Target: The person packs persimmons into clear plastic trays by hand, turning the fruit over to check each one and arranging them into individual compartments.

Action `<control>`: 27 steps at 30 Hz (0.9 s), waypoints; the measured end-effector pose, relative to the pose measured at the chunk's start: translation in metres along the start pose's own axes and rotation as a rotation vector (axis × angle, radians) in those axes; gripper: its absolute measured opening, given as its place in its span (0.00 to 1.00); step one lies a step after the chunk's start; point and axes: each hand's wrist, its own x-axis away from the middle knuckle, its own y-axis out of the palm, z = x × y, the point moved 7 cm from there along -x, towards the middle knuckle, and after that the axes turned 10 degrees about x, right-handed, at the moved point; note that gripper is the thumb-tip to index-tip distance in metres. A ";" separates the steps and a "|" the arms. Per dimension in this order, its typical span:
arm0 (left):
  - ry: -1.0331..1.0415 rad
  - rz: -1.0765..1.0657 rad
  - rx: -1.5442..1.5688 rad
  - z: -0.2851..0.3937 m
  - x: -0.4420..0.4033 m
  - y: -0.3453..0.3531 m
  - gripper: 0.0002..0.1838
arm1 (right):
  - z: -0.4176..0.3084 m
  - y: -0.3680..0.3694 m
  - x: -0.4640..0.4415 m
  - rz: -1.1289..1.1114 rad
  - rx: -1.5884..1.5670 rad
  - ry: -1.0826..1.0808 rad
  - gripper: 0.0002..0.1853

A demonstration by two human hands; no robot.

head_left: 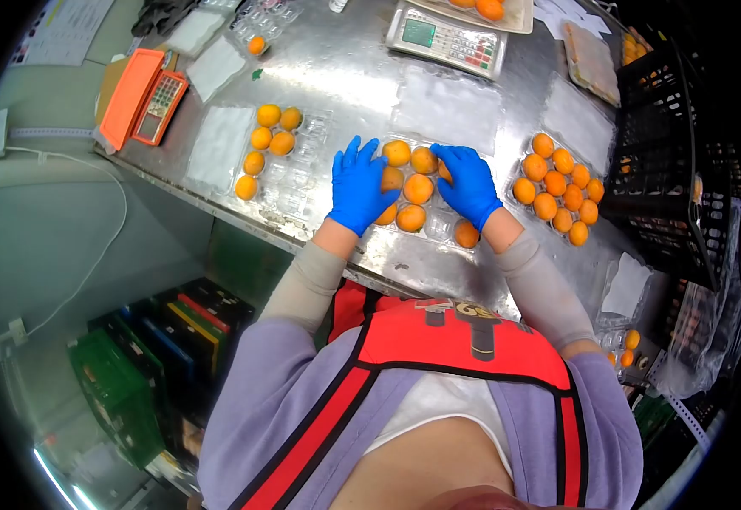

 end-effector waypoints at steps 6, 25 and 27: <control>0.056 0.089 0.022 -0.004 0.000 -0.022 0.25 | 0.005 -0.005 0.004 0.084 -0.086 -0.002 0.27; -0.504 0.495 -0.056 -0.181 0.062 -0.097 0.27 | -0.032 0.010 -0.045 -0.325 0.316 -0.193 0.19; -0.466 0.477 -0.044 -0.180 0.062 -0.094 0.27 | -0.031 0.002 -0.047 -0.355 0.268 -0.161 0.21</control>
